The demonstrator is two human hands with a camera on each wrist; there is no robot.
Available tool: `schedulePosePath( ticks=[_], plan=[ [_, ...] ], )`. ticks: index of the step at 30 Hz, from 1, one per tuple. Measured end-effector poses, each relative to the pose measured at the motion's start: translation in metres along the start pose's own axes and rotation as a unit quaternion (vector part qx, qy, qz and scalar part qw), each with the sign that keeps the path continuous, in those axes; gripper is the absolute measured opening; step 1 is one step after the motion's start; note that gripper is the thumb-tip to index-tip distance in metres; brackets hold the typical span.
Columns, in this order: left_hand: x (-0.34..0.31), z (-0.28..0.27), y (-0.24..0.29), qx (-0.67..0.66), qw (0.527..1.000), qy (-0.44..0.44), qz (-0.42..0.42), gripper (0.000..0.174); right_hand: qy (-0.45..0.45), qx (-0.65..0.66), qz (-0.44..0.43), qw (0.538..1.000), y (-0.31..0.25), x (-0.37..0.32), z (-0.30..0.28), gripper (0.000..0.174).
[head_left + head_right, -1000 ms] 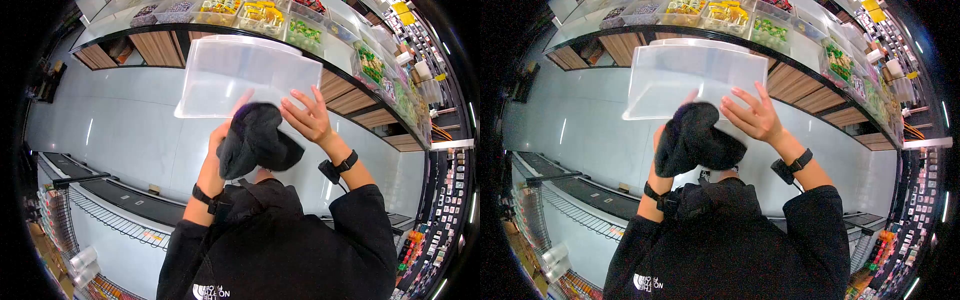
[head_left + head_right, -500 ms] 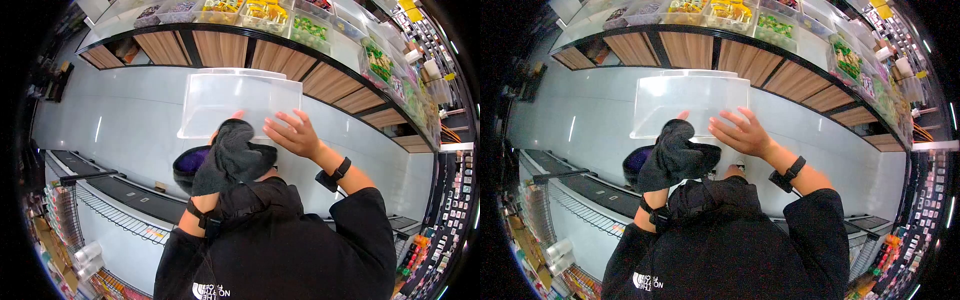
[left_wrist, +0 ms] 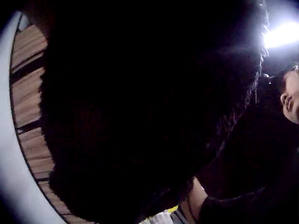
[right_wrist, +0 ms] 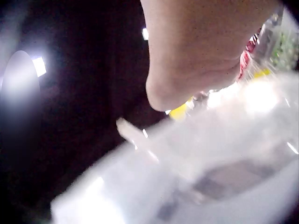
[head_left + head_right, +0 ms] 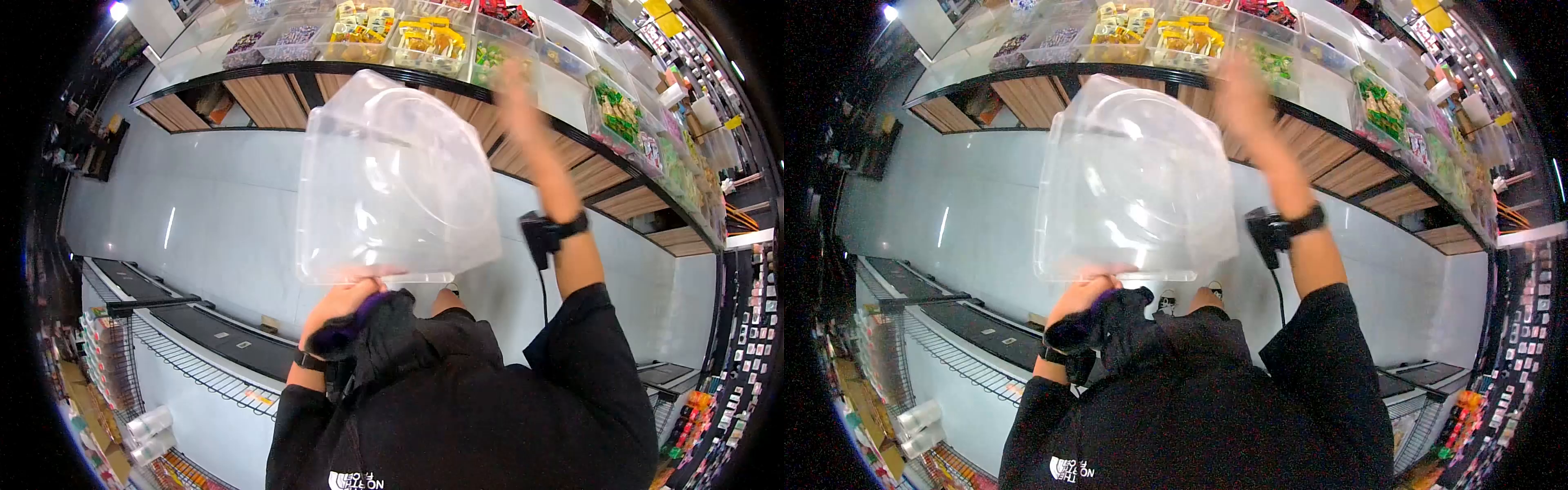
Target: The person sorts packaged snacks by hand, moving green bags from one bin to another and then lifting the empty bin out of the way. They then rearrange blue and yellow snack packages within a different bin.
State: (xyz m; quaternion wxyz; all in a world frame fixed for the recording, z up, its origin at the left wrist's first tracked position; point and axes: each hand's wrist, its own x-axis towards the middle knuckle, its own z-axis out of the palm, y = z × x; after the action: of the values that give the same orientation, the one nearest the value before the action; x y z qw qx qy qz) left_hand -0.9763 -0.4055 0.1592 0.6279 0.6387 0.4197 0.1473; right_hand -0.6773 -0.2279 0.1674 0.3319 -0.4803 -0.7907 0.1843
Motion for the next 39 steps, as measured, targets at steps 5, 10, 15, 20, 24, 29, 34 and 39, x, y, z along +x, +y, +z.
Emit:
schedulePosePath(
  ticks=[5,10,15,20,24,29,34,39],
  plan=[
    [0.016,0.016,-0.036,-0.17,0.981,-0.087,0.029,0.049,0.145,-0.032,-0.021,0.989,-0.028,-0.028,-0.008,0.048],
    [0.016,0.024,-0.052,-0.189,0.98,-0.037,-0.055,0.049,0.108,0.104,0.148,0.978,0.004,-0.08,0.045,0.046],
    [0.012,0.013,-0.051,-0.156,0.986,0.05,-0.025,0.047,-0.041,0.105,0.107,0.988,-0.093,-0.141,0.055,0.052],
    [0.026,0.024,-0.084,0.152,0.974,0.156,0.062,0.04,-0.047,0.262,0.274,0.924,-0.124,-0.172,0.125,0.066],
    [0.009,0.041,-0.084,0.244,0.95,0.184,-0.065,0.031,-0.144,0.425,0.439,0.779,-0.143,-0.159,0.135,0.069],
    [0.011,0.043,-0.082,0.296,0.933,0.101,-0.177,0.023,-0.161,0.452,0.465,0.744,-0.134,-0.165,0.155,0.069],
    [-0.009,0.054,-0.117,0.269,0.936,0.191,-0.12,0.026,-0.138,0.54,0.575,0.599,-0.093,-0.161,0.194,0.06],
    [-0.101,0.018,-0.113,0.025,0.879,0.435,-0.195,0.037,-0.166,0.572,0.616,0.516,-0.053,-0.164,0.179,0.051]
  ],
)
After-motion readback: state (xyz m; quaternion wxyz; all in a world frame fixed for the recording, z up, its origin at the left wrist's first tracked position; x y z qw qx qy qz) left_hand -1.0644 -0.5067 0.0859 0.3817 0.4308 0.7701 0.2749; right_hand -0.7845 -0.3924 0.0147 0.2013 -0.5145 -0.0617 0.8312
